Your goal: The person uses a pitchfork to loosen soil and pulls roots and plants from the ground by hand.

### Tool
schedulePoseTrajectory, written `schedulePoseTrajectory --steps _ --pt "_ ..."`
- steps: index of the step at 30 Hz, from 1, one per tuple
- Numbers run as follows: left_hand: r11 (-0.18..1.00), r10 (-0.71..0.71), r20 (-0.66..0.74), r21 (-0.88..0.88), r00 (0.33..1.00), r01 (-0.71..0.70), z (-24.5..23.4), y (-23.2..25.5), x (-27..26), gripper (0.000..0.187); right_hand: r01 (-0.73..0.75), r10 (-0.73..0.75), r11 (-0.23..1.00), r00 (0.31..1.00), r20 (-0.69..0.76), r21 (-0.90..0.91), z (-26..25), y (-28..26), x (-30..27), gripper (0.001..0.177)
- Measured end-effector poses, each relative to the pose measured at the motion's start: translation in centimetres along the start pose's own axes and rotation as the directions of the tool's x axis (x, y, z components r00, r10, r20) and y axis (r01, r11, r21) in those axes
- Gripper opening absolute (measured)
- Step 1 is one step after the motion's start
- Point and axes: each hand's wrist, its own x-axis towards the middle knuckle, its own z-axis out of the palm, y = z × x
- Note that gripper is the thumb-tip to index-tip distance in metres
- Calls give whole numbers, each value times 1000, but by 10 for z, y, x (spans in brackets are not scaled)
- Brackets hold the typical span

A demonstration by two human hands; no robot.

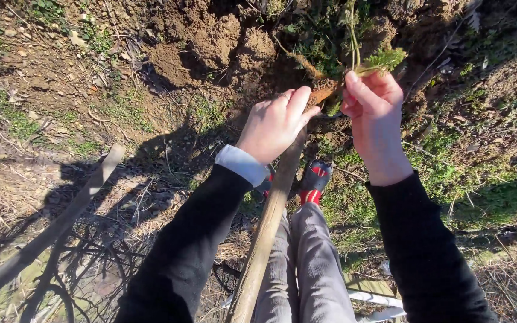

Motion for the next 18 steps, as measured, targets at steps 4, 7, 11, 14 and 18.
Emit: schedulePoseTrajectory --steps 4,7,11,14,18 --pt "967 -101 242 -203 965 152 -19 8 -22 29 -62 67 996 994 -85 58 -14 32 -23 11" --pt "726 -234 426 -522 874 448 -35 8 -32 25 -41 45 997 997 -67 58 -7 23 -50 13" --pt "323 -358 620 -620 698 715 -70 6 -30 24 23 -23 1000 999 -47 12 -3 3 -71 7" --pt "506 -459 584 -448 669 737 -95 -11 -25 49 83 -75 921 997 35 -381 -4 -15 -89 7" --pt "757 -621 560 244 549 607 -143 47 19 45 124 -92 762 992 83 -635 0 -10 -83 12"
